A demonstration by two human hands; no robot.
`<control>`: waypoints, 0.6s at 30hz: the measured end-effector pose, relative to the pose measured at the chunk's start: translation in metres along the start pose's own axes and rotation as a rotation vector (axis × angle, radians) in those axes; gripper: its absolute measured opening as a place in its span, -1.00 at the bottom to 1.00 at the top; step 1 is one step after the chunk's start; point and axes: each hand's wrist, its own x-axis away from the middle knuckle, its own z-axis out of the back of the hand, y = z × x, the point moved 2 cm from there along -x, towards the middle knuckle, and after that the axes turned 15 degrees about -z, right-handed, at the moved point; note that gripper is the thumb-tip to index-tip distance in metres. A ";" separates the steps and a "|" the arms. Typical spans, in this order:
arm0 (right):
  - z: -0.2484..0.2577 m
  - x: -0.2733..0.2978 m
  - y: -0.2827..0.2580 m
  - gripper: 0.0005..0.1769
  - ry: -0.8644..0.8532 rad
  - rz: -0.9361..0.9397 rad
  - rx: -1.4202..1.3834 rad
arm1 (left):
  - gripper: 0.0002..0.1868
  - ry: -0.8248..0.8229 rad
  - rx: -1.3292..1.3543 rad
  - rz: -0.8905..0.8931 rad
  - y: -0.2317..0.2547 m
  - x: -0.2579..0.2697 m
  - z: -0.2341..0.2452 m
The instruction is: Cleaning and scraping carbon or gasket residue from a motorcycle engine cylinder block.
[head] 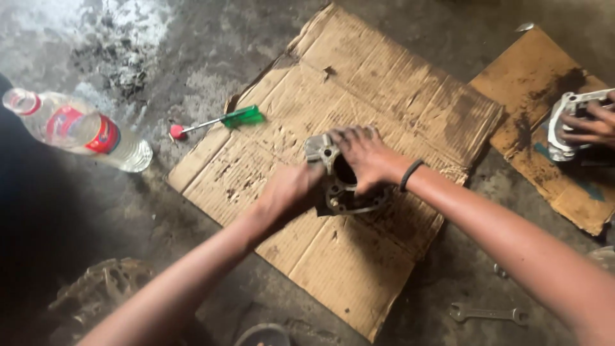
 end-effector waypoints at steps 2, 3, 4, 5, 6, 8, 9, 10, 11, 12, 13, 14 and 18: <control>0.000 -0.001 -0.004 0.85 0.013 0.019 -0.047 | -0.83 -0.009 -0.068 -0.065 0.001 0.012 -0.011; 0.001 -0.002 -0.002 0.91 0.024 0.038 -0.089 | -0.78 -0.014 -0.134 -0.129 -0.001 0.013 -0.017; 0.000 -0.002 0.000 0.91 0.037 0.022 -0.087 | -0.78 -0.009 -0.141 -0.147 0.005 0.004 -0.001; -0.003 -0.002 -0.001 0.88 0.009 0.027 -0.052 | -0.78 0.083 -0.137 -0.057 0.010 -0.001 0.016; -0.005 -0.002 -0.002 0.85 -0.019 0.032 -0.018 | -0.77 0.176 -0.131 0.032 0.017 -0.005 0.034; -0.005 -0.003 0.004 0.79 0.037 0.028 -0.052 | -0.81 0.169 -0.126 0.066 0.005 -0.007 0.026; -0.006 -0.003 0.003 0.72 0.075 0.036 -0.099 | -0.84 0.146 -0.108 0.115 -0.001 -0.003 0.023; -0.002 -0.005 0.002 0.72 0.091 0.033 -0.094 | -0.84 0.154 -0.122 0.108 -0.025 0.003 0.000; -0.002 -0.005 0.002 0.77 0.022 0.012 -0.075 | -0.77 0.055 -0.154 0.091 -0.047 0.009 -0.026; -0.002 -0.006 0.001 0.83 -0.047 -0.010 -0.055 | -0.63 -0.044 -0.187 0.075 -0.070 0.016 -0.052; 0.002 -0.002 -0.001 0.83 -0.045 -0.013 -0.058 | -0.63 -0.046 -0.189 0.072 -0.054 0.008 -0.030; 0.005 0.002 -0.004 0.84 -0.055 -0.003 -0.078 | -0.74 -0.142 -0.188 0.111 -0.038 0.000 -0.011; 0.015 0.009 -0.008 0.84 -0.142 -0.023 -0.118 | -0.90 0.013 -0.168 0.009 -0.022 -0.012 0.023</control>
